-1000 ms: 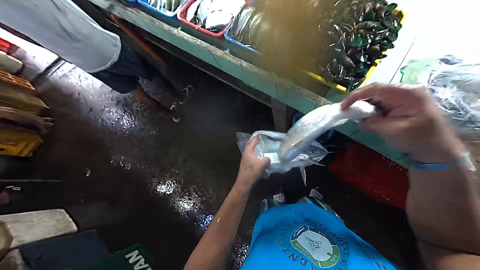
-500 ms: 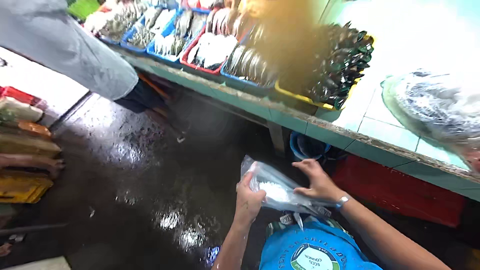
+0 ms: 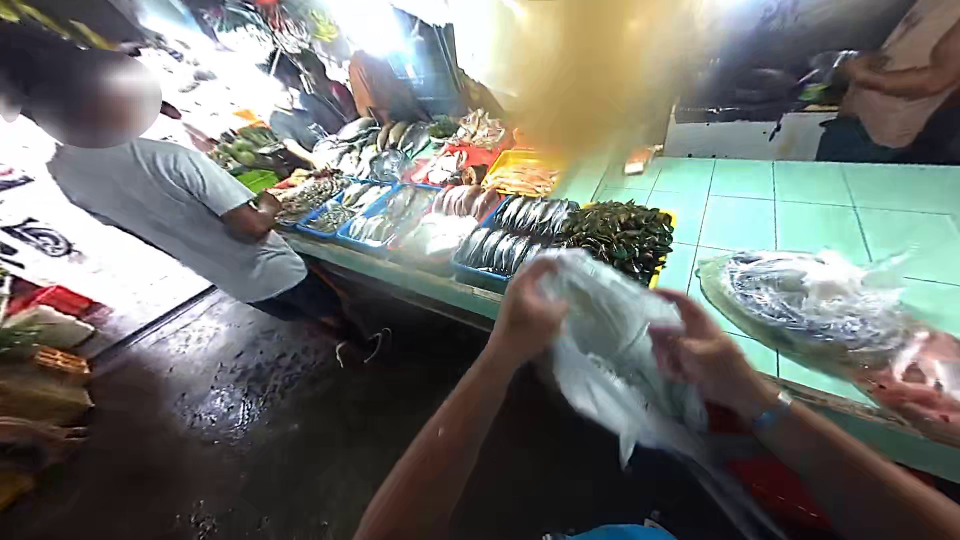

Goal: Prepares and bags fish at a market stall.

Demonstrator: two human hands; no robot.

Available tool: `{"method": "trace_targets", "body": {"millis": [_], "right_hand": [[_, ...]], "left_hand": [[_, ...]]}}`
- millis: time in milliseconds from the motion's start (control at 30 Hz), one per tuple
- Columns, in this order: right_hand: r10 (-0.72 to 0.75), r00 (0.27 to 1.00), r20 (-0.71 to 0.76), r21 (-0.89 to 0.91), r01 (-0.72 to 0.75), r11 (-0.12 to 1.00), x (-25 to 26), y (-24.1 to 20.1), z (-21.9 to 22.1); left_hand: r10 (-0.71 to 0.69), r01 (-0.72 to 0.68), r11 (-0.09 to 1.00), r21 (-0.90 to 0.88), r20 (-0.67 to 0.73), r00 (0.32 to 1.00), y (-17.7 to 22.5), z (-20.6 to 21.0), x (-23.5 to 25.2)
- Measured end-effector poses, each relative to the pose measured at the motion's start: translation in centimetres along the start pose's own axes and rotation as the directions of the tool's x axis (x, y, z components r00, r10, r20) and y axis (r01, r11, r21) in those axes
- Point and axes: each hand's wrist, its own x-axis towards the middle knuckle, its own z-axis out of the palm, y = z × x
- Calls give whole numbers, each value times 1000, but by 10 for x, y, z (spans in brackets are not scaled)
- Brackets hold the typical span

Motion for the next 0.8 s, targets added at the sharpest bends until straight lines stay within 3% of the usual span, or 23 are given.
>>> {"method": "trace_targets", "body": {"millis": [100,167,267,333,400,533,700,733,800], "right_hand": [[-23,995,-102,-57,17,998,21,-46,-41],[-111,970,-214,-61,101,993,34,-59,-66],[-169,904,-392,-66,156,986,55,-51,-96],[-111,902,-418,-91,80,993,58,-29,-107],[-37,921,-388,-120,-10,993,54,0,-112],[106,978,-177,-149,-133,980,69,43,-121],[122,992,-25,-144,-125,982,78,52,-120],[92,996,12,-110,-90,990,78,51,-124],[52,997,55,-67,-48,997,76,44,-132]], "left_hand": [[137,-159,962,223,110,984,40,8,58],[215,-244,908,339,123,969,58,11,91],[248,-288,895,341,158,956,64,27,134],[243,-299,916,268,225,944,49,55,151],[225,-291,933,212,287,931,30,94,151],[183,-279,942,187,411,893,24,151,131],[489,-583,804,118,428,761,17,173,113],[506,-590,799,117,399,765,13,167,106],[449,-495,865,88,306,840,-2,153,83]]}}
